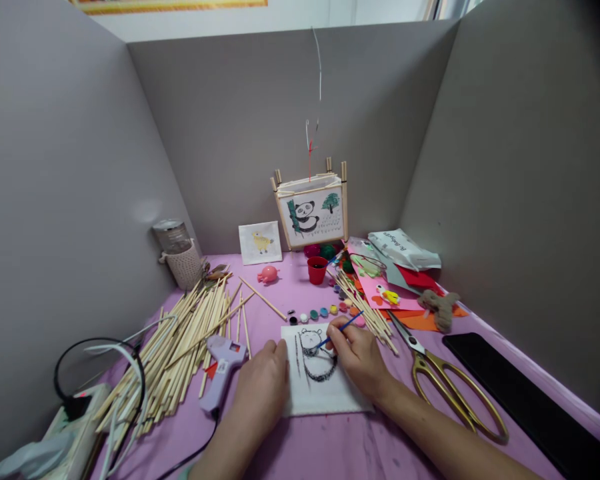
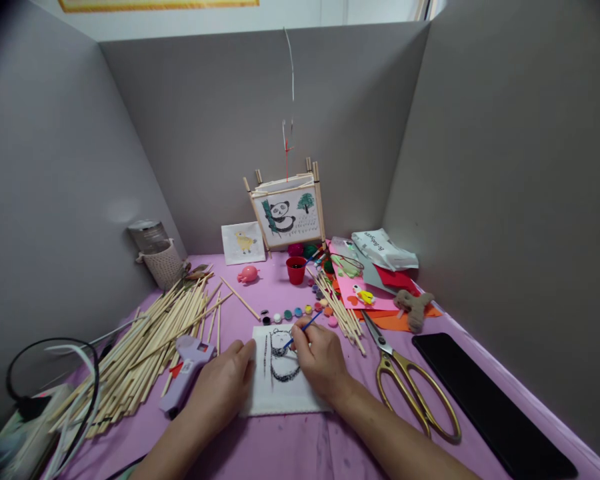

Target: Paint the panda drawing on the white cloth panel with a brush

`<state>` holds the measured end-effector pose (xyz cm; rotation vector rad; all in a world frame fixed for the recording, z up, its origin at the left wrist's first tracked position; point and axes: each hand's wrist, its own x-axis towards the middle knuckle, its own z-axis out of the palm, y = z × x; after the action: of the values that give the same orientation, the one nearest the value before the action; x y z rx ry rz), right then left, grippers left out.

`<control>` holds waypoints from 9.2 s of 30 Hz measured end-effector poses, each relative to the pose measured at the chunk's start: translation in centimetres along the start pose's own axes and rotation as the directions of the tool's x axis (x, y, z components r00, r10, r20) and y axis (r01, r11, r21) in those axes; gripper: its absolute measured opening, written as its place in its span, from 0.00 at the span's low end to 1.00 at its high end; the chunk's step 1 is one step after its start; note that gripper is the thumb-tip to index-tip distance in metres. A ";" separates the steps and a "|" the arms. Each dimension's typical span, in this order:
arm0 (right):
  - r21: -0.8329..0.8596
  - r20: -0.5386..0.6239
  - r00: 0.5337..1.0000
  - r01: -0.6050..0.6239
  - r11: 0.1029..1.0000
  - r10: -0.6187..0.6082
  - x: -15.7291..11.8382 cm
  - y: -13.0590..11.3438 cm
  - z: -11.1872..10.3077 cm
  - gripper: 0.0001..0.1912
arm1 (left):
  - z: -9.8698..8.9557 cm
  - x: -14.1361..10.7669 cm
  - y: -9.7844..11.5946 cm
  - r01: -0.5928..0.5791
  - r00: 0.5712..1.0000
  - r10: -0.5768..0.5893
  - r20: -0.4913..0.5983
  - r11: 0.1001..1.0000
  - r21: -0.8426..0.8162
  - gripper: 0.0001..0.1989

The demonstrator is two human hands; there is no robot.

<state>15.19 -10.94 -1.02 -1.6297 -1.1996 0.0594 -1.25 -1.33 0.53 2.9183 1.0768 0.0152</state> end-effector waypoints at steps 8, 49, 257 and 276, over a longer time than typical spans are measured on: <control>-0.063 -0.048 0.999 0.019 0.998 -0.022 0.1 0.2 -0.1 0.14 | -0.2 0.0 0.1 0.009 1.000 -0.009 0.012 1.000 -0.005 0.10; -0.034 -0.026 0.998 0.063 0.997 -0.064 -0.1 0.0 0.5 0.15 | -0.1 -0.1 0.1 0.005 1.000 -0.005 0.020 1.000 -0.008 0.11; -0.034 -0.117 0.990 0.073 0.997 -0.077 0.2 1.5 1.5 0.13 | -0.1 0.1 -0.1 0.034 0.999 -0.034 -0.014 0.999 -0.012 0.10; -0.033 -0.086 0.994 0.066 0.997 -0.069 0.1 1.6 1.6 0.15 | -0.3 -0.1 0.1 0.038 0.999 -0.038 -0.005 0.999 -0.009 0.09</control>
<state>15.40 -9.63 -2.82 -1.5998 -1.1928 -0.0719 -1.30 -1.46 0.86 2.8905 1.1303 0.0260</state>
